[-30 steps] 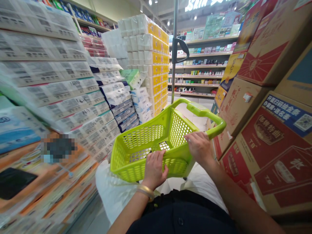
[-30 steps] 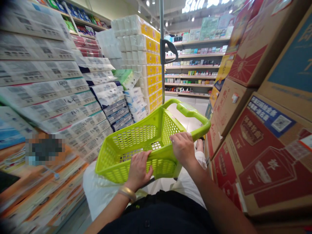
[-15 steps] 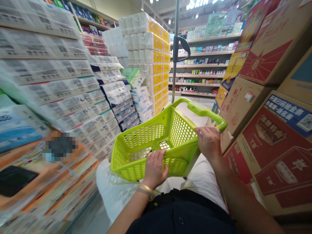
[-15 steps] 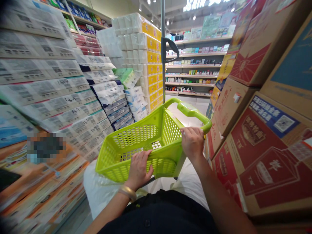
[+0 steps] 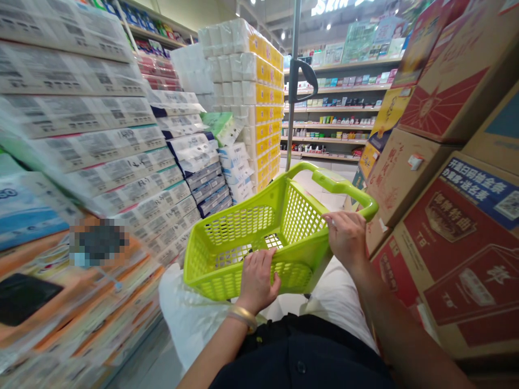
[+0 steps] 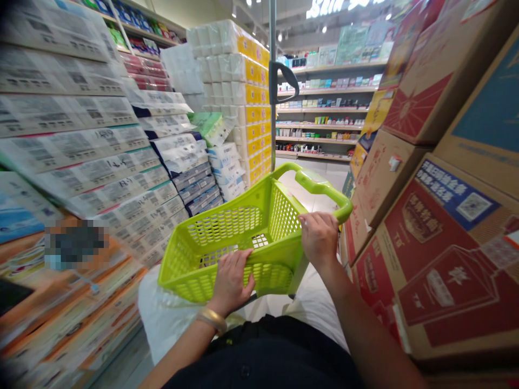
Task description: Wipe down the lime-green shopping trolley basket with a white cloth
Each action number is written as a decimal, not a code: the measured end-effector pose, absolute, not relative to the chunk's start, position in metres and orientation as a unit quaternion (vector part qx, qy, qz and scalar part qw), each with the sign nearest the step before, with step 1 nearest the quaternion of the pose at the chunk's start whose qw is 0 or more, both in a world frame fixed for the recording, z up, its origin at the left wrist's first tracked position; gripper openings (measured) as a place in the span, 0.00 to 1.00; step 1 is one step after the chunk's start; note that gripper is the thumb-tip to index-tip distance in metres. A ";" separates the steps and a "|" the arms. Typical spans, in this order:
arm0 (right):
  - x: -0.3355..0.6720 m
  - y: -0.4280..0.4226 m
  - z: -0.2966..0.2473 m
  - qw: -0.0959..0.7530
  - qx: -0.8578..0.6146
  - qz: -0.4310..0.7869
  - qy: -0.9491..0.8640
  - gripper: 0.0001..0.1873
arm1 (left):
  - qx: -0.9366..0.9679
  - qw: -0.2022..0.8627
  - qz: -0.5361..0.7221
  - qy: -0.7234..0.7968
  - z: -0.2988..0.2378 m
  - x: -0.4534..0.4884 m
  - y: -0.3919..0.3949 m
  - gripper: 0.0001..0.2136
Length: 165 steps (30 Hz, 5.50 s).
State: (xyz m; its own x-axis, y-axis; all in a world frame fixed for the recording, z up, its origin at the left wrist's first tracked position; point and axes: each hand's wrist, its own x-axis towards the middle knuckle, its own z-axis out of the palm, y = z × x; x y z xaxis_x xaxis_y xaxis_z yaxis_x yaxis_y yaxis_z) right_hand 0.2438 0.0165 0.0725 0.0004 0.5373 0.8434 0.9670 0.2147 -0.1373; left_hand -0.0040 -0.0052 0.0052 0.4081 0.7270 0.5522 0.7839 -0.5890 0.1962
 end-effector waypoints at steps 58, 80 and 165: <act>0.241 0.012 0.068 0.401 -0.542 -0.237 -0.700 0.10 | -0.841 0.024 -0.298 -0.451 0.007 -0.007 -0.005 0.28; 0.295 0.048 0.089 0.406 -0.567 -0.287 -0.656 0.13 | -0.840 -0.060 -0.314 -0.439 0.025 -0.036 0.040 0.18; 0.225 0.018 0.106 0.525 -0.411 -0.082 -0.740 0.14 | -0.790 -0.130 -0.486 -0.349 0.094 0.008 -0.004 0.09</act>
State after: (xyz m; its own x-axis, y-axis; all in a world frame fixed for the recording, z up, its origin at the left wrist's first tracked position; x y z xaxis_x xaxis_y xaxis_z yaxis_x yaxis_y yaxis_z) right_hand 0.2252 0.0181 0.1057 -0.1095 0.5226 0.8455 0.6951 0.6483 -0.3106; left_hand 0.0077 -0.0036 0.0945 0.2836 0.6789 0.6773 0.4255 -0.7220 0.5456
